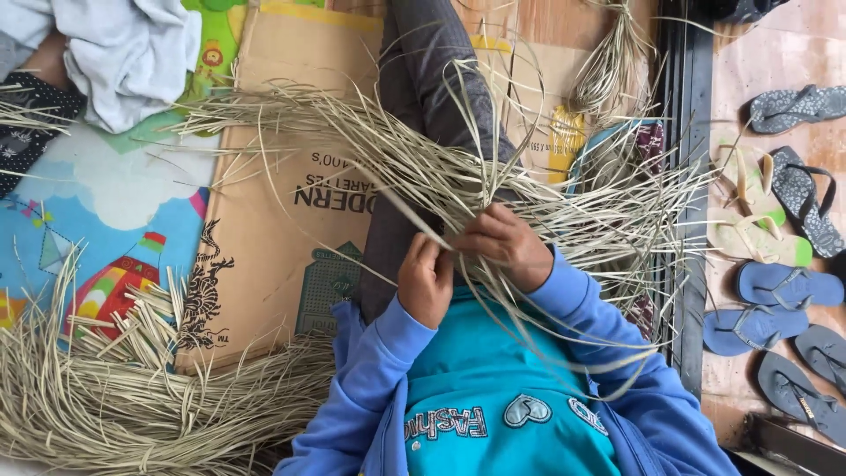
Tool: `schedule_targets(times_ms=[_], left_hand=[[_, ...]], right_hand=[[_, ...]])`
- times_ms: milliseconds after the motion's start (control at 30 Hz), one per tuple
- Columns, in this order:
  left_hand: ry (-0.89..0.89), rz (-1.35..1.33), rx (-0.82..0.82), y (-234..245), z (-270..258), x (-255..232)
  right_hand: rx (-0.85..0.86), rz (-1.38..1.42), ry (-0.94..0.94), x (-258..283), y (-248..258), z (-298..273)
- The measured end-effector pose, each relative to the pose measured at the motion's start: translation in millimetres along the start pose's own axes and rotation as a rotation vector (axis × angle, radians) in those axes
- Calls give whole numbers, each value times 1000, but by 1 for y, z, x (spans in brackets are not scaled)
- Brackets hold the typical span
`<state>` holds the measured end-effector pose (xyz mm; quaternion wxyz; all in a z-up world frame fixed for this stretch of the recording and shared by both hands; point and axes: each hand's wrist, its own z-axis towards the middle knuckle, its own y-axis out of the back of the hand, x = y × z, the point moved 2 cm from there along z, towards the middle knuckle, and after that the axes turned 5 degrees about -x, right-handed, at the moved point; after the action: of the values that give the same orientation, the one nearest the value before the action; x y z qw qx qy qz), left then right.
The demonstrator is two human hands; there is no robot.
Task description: A person sitting on the floor is weaving dried straw strands together to create a mat.
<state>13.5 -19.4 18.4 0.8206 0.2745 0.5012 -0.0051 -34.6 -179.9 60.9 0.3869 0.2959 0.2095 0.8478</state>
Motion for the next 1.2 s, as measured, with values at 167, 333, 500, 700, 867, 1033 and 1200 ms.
schedule_targets(times_ms=[167, 333, 500, 700, 867, 1033, 1200], left_hand=[[141, -203, 29, -3, 1, 18], [212, -262, 38, -5, 0, 17], [43, -132, -27, -8, -5, 8], [49, -229, -54, -8, -5, 12], [140, -288, -77, -11, -7, 17], [297, -310, 20, -15, -15, 49], [473, -273, 87, -16, -13, 50]], right_hand=[[80, 15, 113, 9, 12, 5], [136, 1, 75, 13, 20, 10], [102, -32, 21, 2, 9, 9], [94, -1, -75, -3, -3, 11], [75, 49, -151, 0, 4, 15], [17, 75, -50, 5, 13, 9], [34, -61, 50, -5, 10, -13]])
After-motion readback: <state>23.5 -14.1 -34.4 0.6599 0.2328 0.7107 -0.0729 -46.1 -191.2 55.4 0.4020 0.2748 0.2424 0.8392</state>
